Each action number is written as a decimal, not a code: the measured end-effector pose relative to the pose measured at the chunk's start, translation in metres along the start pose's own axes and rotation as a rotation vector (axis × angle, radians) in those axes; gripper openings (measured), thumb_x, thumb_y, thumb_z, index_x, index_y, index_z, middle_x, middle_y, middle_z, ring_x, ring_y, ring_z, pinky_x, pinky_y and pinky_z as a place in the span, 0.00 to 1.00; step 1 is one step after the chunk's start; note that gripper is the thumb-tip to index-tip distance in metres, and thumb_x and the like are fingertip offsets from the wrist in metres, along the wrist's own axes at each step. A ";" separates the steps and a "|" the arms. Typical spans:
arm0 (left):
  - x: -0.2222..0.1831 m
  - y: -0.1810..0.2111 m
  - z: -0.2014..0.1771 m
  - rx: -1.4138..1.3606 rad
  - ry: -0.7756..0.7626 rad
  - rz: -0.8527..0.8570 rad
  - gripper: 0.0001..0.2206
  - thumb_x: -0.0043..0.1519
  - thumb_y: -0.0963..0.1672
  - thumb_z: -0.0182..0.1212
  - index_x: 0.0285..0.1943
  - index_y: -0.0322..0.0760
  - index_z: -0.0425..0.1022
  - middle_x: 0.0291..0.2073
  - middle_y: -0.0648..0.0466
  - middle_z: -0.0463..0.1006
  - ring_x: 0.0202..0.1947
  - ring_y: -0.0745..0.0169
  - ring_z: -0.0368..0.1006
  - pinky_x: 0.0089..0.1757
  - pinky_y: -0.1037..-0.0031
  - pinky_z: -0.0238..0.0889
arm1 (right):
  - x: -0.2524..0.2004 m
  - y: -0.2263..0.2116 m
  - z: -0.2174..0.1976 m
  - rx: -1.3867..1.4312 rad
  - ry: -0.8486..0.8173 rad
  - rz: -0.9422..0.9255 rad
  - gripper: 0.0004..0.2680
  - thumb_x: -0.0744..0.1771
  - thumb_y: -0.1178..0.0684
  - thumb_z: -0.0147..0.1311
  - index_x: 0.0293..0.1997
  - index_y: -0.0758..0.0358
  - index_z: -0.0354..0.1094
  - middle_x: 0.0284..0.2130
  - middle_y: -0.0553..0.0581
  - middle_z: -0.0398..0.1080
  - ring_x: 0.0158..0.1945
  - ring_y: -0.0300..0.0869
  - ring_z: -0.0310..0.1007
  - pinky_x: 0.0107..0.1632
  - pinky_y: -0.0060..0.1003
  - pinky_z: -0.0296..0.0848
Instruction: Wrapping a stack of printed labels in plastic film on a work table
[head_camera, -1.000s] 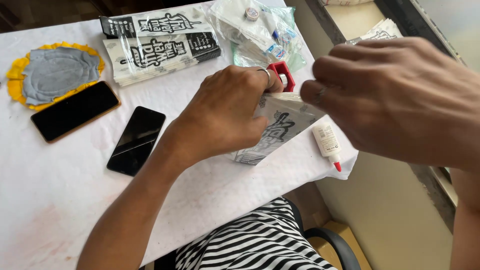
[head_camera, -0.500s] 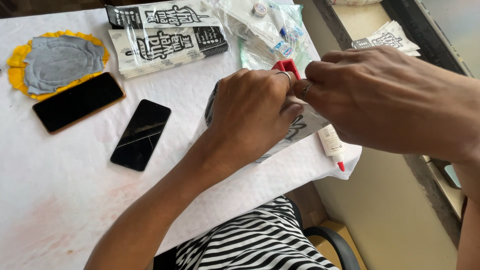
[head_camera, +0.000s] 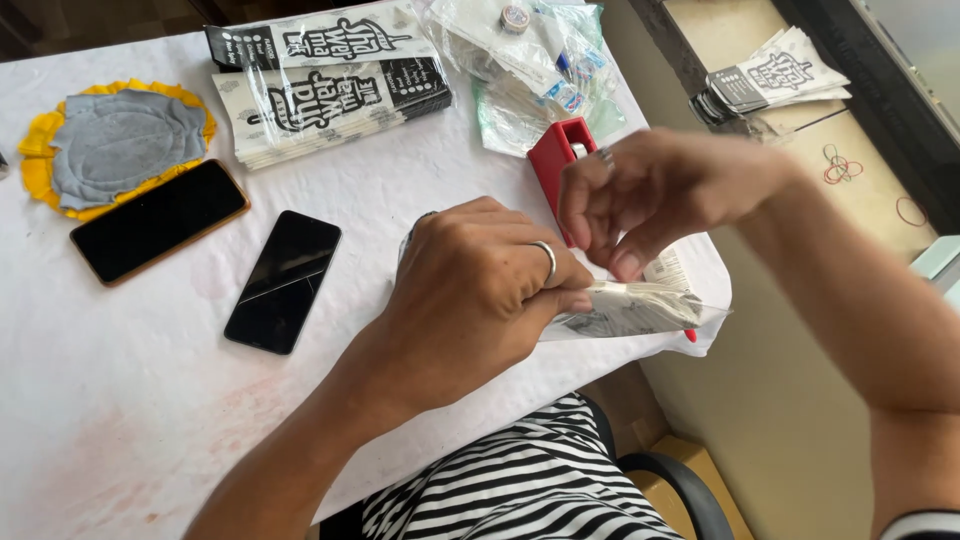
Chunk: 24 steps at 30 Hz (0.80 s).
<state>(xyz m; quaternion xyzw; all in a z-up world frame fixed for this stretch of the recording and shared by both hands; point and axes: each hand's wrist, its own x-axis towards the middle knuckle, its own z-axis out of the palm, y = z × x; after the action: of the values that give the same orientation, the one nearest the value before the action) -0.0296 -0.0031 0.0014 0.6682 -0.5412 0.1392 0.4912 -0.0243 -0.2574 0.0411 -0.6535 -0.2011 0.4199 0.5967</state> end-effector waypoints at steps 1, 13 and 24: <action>0.001 -0.001 0.001 -0.001 -0.004 -0.001 0.10 0.53 0.40 0.78 0.29 0.39 0.78 0.27 0.60 0.82 0.30 0.53 0.77 0.35 0.62 0.62 | 0.001 0.023 -0.002 0.003 0.001 -0.002 0.12 0.62 0.63 0.64 0.47 0.74 0.67 0.30 0.60 0.76 0.32 0.39 0.76 0.35 0.31 0.78; 0.036 -0.001 0.007 0.265 -0.275 -0.107 0.20 0.54 0.43 0.71 0.57 0.44 0.80 0.39 0.53 0.77 0.32 0.48 0.75 0.41 0.53 0.70 | -0.076 0.049 0.055 -0.283 0.744 -0.420 0.28 0.68 0.34 0.50 0.43 0.86 0.67 0.40 0.77 0.74 0.39 0.56 0.79 0.42 0.40 0.82; 0.046 -0.015 0.034 0.268 -0.196 0.064 0.05 0.60 0.43 0.73 0.39 0.41 0.82 0.27 0.58 0.79 0.29 0.54 0.75 0.32 0.60 0.66 | -0.061 0.018 0.114 -0.893 1.202 -0.206 0.10 0.63 0.67 0.68 0.46 0.79 0.74 0.35 0.67 0.74 0.32 0.42 0.74 0.43 0.29 0.78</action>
<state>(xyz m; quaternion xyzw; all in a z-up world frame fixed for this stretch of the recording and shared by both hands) -0.0106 -0.0585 0.0108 0.7205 -0.5841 0.1596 0.3380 -0.1534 -0.2378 0.0498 -0.9276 -0.0522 -0.1882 0.3185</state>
